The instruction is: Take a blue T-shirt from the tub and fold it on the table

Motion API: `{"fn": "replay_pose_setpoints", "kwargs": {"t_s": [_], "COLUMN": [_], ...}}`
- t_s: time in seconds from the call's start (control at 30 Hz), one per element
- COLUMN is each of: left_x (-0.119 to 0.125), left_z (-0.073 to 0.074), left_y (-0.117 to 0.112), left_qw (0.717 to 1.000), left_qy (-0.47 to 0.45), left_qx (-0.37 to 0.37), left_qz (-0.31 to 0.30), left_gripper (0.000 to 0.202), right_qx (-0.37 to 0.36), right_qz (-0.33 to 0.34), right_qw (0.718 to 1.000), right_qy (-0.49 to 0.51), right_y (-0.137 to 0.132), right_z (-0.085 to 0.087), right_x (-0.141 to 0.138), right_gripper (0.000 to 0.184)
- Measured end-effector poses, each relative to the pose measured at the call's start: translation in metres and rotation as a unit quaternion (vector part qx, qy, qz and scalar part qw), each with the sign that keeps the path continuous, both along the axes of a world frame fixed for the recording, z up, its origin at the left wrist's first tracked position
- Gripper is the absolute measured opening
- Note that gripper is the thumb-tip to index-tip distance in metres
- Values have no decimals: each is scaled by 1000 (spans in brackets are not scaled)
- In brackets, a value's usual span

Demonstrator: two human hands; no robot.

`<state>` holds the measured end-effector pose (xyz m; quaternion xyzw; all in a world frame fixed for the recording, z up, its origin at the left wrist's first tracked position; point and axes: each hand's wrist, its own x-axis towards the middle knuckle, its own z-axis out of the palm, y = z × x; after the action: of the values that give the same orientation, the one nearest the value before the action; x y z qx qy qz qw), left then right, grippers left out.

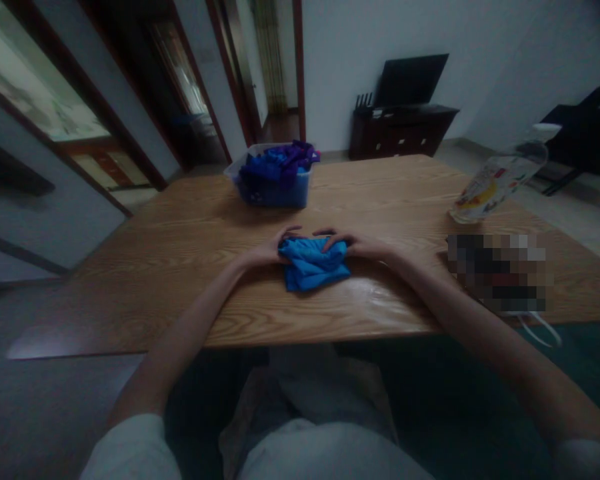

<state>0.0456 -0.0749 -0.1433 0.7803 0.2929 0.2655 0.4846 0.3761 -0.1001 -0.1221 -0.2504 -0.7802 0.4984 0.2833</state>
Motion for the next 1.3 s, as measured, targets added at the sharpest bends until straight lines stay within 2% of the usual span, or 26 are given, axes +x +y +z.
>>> {"fn": "replay_pose_setpoints", "kwargs": {"t_s": [0.07,0.13,0.3,0.43,0.57,0.7,0.8,0.93,1.03,1.2,1.3], "left_x": [1,2,5,6,9,14,15,13,11,12,16], "left_z": [4,6,0,-15,-24,-20,-17,-18,-17,-20,-22], "left_y": [-5,-7,-5,-1,1,-2,-5,-9,-11,-10,-8], "left_qw": [999,998,995,992,980,975,976,974,977,984,983], "left_qy": [28,51,53,48,16,16,47,86,85,49,22], "left_qx": [31,48,74,79,78,50,58,106,105,70,82], "left_qz": [-9,-8,31,85,182,215,206,183,168,158,165], "left_gripper": [94,81,68,50,59,69,78,93,88,81,73], "right_qx": [-6,-17,-40,-31,0,57,95,102,97,73,34], "right_qz": [20,30,-7,-97,-216,-268,-266,-238,-233,-203,-196], "right_qw": [1000,999,999,995,976,962,958,963,965,976,980], "right_qy": [-9,-17,-1,18,38,3,-57,-76,-71,-20,18], "right_y": [-1,0,1,0,1,5,9,10,9,6,3], "right_z": [3,6,-2,-15,-23,-28,-32,-35,-36,-33,-27], "right_x": [1,2,1,-6,-19,-22,-18,-12,-10,-15,-19], "right_gripper": [37,36,35,50,60,60,55,52,55,74,72]}}
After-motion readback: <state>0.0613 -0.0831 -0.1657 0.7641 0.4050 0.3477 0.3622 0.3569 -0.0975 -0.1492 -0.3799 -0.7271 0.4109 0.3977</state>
